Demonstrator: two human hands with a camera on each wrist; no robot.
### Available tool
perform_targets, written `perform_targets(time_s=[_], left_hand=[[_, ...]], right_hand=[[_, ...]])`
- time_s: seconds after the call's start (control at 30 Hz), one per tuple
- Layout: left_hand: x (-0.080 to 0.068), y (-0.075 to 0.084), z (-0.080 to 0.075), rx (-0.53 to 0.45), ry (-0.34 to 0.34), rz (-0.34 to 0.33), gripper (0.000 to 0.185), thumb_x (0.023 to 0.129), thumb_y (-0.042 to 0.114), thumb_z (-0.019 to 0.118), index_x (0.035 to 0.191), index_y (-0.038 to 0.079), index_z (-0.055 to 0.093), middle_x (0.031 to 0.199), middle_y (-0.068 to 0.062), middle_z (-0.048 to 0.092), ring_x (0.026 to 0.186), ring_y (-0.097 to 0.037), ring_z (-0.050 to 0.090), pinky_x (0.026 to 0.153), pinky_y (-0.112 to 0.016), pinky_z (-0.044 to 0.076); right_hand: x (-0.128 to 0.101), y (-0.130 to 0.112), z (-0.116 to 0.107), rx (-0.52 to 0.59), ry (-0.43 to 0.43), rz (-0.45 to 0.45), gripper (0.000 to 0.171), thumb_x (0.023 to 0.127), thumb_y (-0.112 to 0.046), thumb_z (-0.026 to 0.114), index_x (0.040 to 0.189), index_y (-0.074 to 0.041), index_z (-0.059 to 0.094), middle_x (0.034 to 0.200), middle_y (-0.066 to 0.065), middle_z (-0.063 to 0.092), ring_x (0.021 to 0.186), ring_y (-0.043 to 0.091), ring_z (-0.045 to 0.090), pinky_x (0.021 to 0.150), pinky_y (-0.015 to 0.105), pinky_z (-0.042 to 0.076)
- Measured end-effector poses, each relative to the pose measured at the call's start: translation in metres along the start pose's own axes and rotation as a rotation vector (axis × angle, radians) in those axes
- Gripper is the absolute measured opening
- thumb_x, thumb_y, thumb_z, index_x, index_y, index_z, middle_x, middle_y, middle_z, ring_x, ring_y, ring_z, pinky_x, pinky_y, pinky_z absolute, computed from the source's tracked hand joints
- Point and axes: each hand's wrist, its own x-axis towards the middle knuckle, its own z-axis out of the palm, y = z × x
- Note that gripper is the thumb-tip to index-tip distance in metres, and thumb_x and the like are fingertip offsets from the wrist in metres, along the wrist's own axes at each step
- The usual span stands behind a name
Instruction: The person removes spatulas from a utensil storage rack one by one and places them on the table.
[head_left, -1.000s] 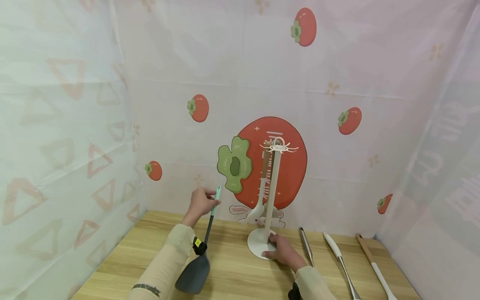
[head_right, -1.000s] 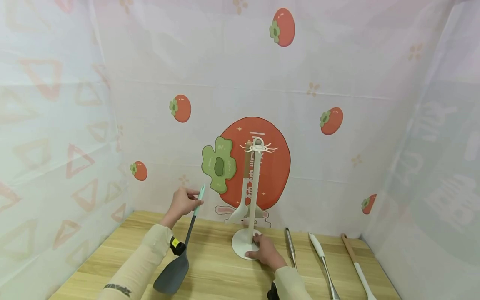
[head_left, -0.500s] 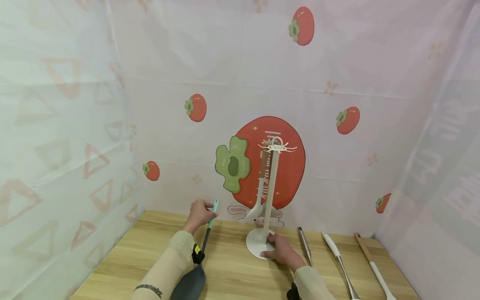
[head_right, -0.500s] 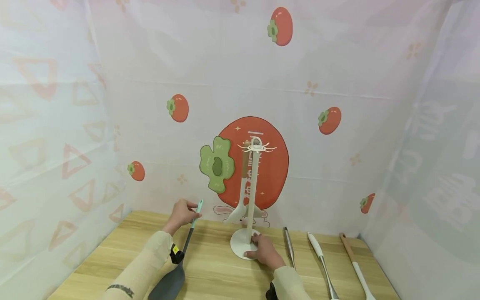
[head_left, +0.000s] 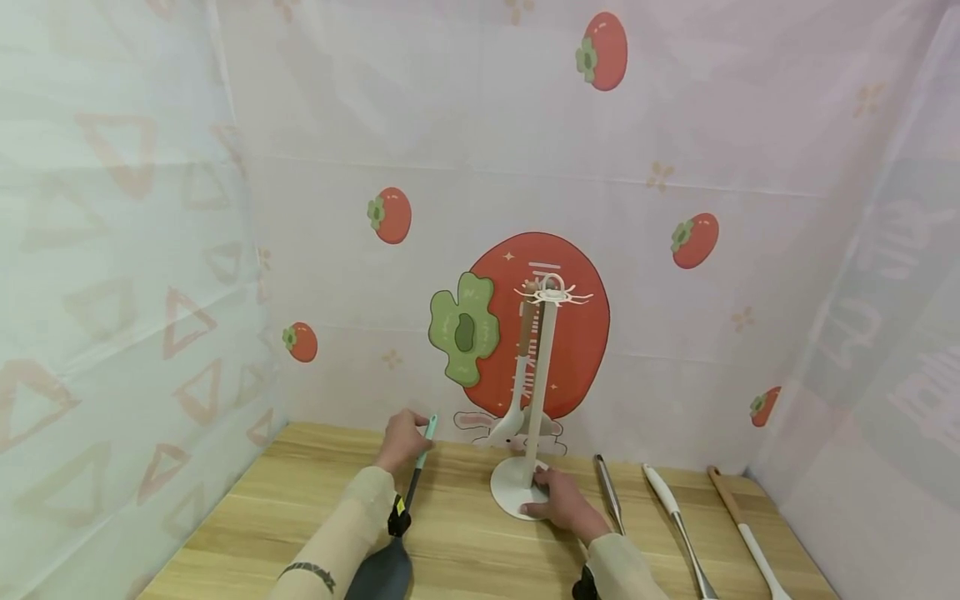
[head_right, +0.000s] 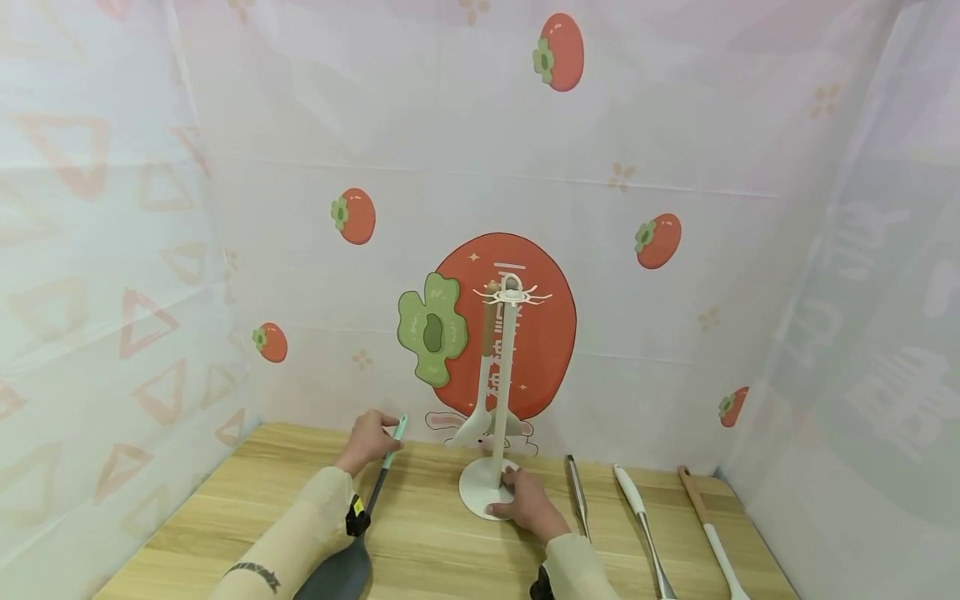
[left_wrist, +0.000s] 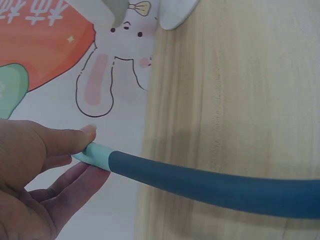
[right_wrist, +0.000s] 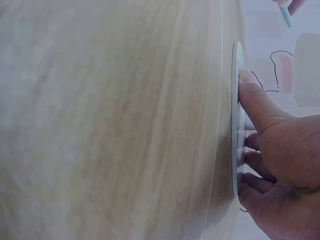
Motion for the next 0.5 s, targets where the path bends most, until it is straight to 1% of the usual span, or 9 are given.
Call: perform_targets(time_s=[0.07, 0.13, 0.2, 0.33, 0.5], left_hand=[[0.0, -0.001, 0.002, 0.032, 0.0, 0.017, 0.04, 0.073, -0.002, 0.082, 0.109, -0.014, 0.071, 0.113, -0.028, 0.071, 0.107, -0.041, 0.066, 0.079, -0.041, 0.057], [0.0, -0.002, 0.005, 0.046, -0.002, 0.024, 0.038, 0.073, -0.003, 0.082, 0.108, -0.013, 0.072, 0.112, -0.028, 0.071, 0.11, -0.044, 0.065, 0.081, -0.043, 0.057], [0.0, -0.004, 0.007, 0.055, -0.003, 0.037, 0.036, 0.072, -0.004, 0.081, 0.106, -0.013, 0.072, 0.11, -0.028, 0.072, 0.107, -0.044, 0.065, 0.079, -0.043, 0.057], [0.0, -0.007, 0.011, 0.068, -0.002, 0.034, 0.035, 0.071, -0.005, 0.079, 0.104, -0.013, 0.073, 0.108, -0.027, 0.073, 0.105, -0.042, 0.067, 0.077, -0.041, 0.057], [-0.001, -0.007, 0.013, 0.07, -0.006, 0.024, 0.034, 0.07, -0.007, 0.077, 0.103, -0.014, 0.073, 0.106, -0.026, 0.073, 0.103, -0.041, 0.067, 0.073, -0.038, 0.057]], right_hand=[[0.0, 0.0, 0.001, -0.003, 0.002, 0.003, 0.062, 0.081, -0.028, 0.087, 0.126, 0.01, 0.065, 0.138, 0.03, 0.058, 0.123, 0.046, 0.059, 0.102, 0.058, 0.046], [0.0, 0.001, 0.001, -0.004, 0.0, 0.009, 0.062, 0.081, -0.028, 0.087, 0.126, 0.01, 0.065, 0.138, 0.03, 0.058, 0.124, 0.046, 0.058, 0.103, 0.058, 0.046], [0.001, 0.001, 0.002, 0.003, -0.003, 0.019, 0.063, 0.081, -0.027, 0.087, 0.126, 0.01, 0.065, 0.139, 0.03, 0.057, 0.126, 0.046, 0.057, 0.104, 0.058, 0.045], [0.001, 0.001, 0.003, 0.006, -0.005, 0.018, 0.063, 0.081, -0.027, 0.087, 0.126, 0.011, 0.064, 0.14, 0.031, 0.057, 0.127, 0.047, 0.056, 0.104, 0.059, 0.044], [0.001, 0.002, 0.002, 0.009, 0.0, 0.02, 0.063, 0.082, -0.026, 0.087, 0.127, 0.011, 0.064, 0.141, 0.031, 0.056, 0.127, 0.047, 0.055, 0.105, 0.059, 0.043]])
